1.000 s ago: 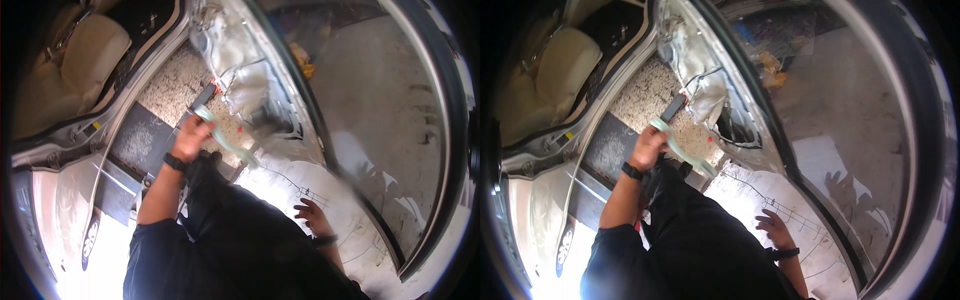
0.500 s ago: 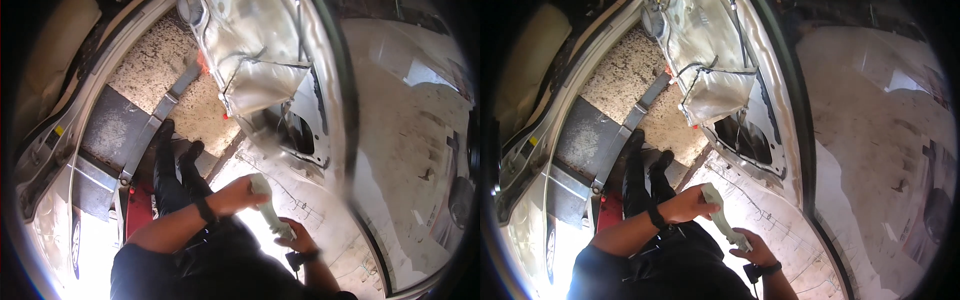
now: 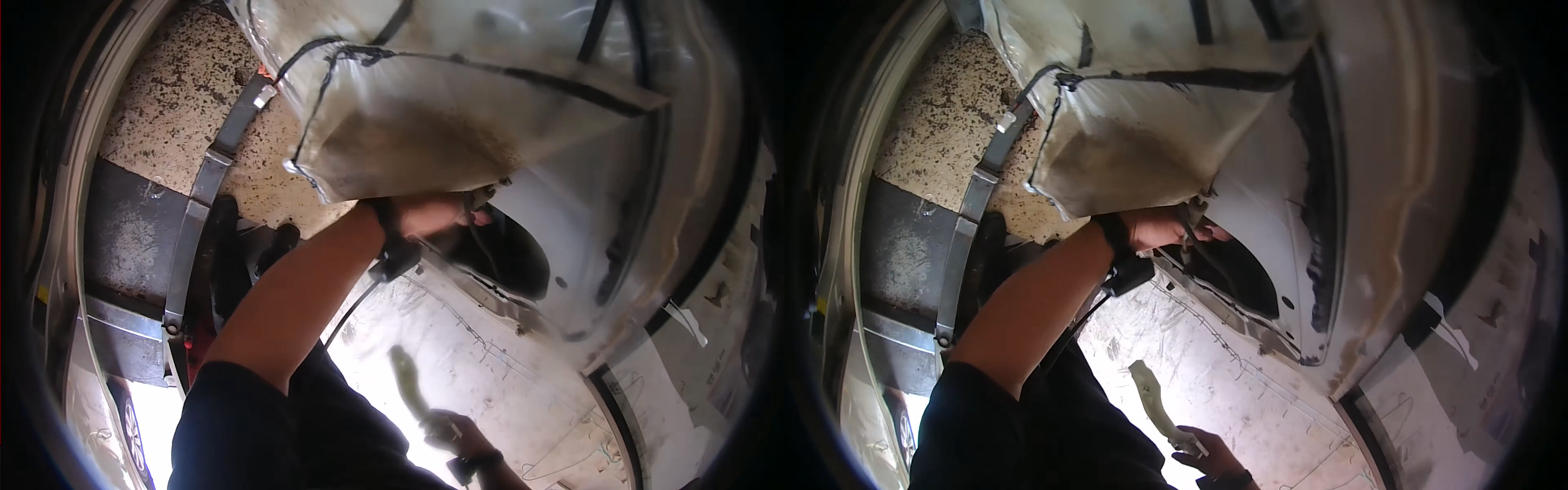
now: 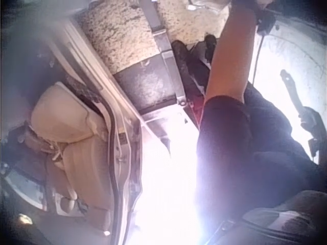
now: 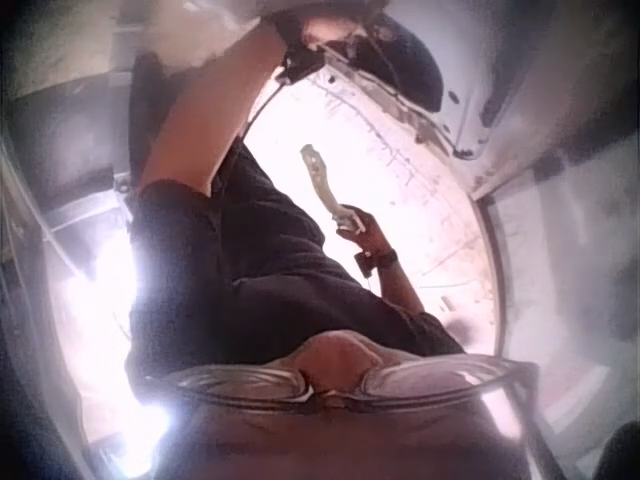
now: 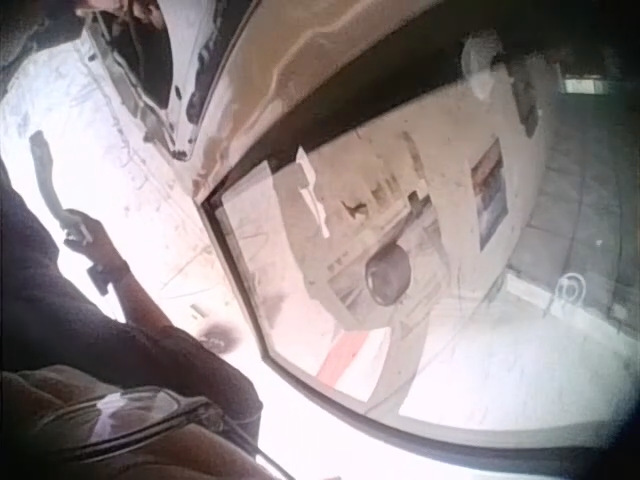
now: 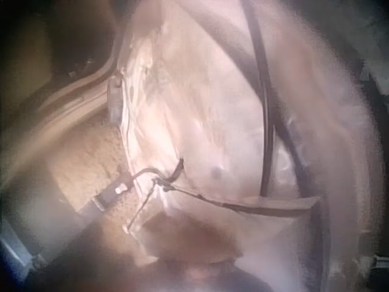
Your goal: Unpacking, preparing, and installing a car door handle into a vehicle door.
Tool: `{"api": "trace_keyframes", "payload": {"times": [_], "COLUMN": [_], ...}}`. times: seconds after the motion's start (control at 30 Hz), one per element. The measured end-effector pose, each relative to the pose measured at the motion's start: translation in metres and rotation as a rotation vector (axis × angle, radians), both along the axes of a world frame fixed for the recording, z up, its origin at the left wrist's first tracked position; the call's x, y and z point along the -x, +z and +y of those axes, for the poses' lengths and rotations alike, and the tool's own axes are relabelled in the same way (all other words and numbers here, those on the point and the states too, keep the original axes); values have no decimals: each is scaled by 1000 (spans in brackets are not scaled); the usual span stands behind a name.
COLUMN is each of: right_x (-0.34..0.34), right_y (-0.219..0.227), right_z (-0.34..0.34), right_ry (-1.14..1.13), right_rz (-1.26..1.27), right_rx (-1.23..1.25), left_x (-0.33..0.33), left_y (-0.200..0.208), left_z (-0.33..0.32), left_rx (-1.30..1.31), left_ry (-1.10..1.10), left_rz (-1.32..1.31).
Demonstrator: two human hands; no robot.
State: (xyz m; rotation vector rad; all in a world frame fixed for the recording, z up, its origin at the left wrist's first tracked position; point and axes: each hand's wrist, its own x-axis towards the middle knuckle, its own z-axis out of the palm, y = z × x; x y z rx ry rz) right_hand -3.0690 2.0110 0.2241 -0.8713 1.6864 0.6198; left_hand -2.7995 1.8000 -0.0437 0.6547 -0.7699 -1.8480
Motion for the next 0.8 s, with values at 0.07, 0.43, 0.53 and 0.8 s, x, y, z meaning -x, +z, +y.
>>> {"api": "trace_keyframes", "payload": {"times": [0.07, 0.43, 0.53, 0.8], "right_x": [7, -18, -9, 21], "right_y": [-6, -14, -20, -24], "right_z": [4, -14, -13, 14], "right_ry": [-179, -12, -93, -163], "right_rz": [-49, -228, -40, -69], "right_rx": [-80, -23, -148, -99], "left_x": [17, 53, 63, 66], "left_y": [-11, 1, 19, 30], "left_z": [-18, -70, -61, -65], "left_rx": [11, 27, 29, 60], "left_ry": [-214, -351, -354, -347], "left_rz": [65, 160, 170, 219]}}
